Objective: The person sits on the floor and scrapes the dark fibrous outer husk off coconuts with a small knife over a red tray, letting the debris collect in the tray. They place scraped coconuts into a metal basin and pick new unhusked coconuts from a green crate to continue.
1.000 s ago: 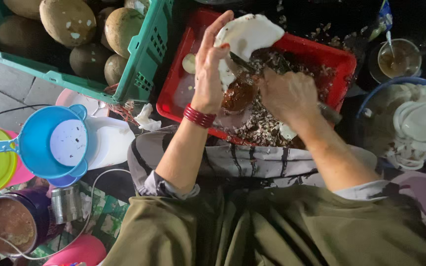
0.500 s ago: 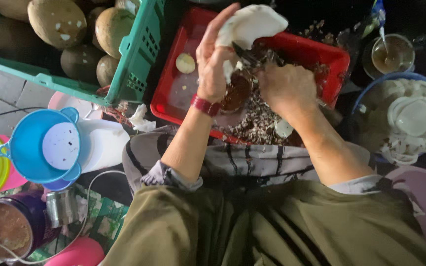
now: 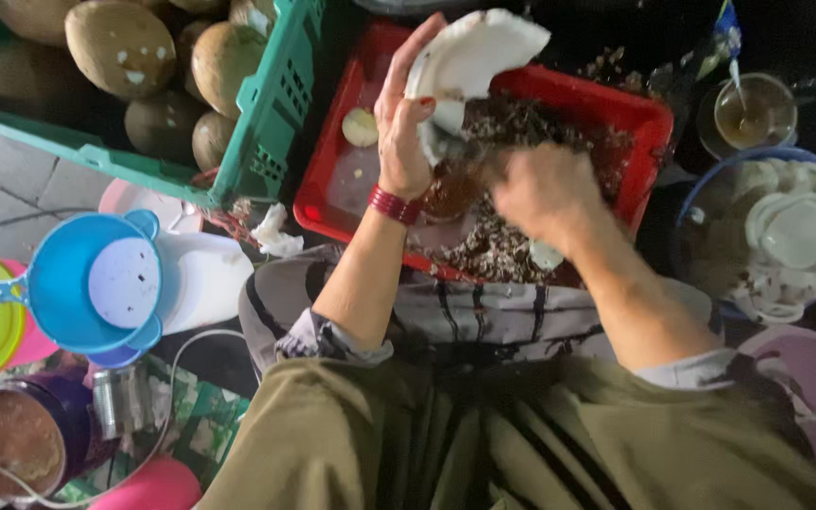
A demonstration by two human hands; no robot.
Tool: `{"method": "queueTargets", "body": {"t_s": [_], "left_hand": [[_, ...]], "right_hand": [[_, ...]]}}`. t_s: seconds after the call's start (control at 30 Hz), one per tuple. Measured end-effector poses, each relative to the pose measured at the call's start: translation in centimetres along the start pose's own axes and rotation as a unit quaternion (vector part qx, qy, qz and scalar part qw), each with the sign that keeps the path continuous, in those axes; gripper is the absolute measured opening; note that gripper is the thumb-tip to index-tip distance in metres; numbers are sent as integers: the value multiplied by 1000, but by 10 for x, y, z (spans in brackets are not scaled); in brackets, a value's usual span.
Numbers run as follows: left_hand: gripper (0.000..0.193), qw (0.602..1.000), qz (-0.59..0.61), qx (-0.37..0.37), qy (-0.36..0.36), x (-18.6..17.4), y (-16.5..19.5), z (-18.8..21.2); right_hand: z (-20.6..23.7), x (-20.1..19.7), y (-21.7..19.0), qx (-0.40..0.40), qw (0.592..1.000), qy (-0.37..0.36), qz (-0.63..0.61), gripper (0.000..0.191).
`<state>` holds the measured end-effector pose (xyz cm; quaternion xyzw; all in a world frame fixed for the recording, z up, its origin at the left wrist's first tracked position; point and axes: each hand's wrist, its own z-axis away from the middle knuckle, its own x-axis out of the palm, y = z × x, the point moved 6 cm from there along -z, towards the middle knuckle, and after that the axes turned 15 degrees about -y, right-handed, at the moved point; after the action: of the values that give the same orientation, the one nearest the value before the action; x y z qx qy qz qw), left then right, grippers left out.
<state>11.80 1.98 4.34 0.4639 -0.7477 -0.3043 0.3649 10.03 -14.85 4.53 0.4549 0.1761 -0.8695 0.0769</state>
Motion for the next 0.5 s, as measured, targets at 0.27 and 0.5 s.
{"method": "queueTargets", "body": {"t_s": [0.27,0.5], "left_hand": [[65,999,24,19,15,-5,-10,1],[73,919,378,-18,108,-27,-23,-5]], "right_hand": [[3,4,-1,-93,986,29,-134,40],[-33,27,107,77,976,13,-202,57]]}}
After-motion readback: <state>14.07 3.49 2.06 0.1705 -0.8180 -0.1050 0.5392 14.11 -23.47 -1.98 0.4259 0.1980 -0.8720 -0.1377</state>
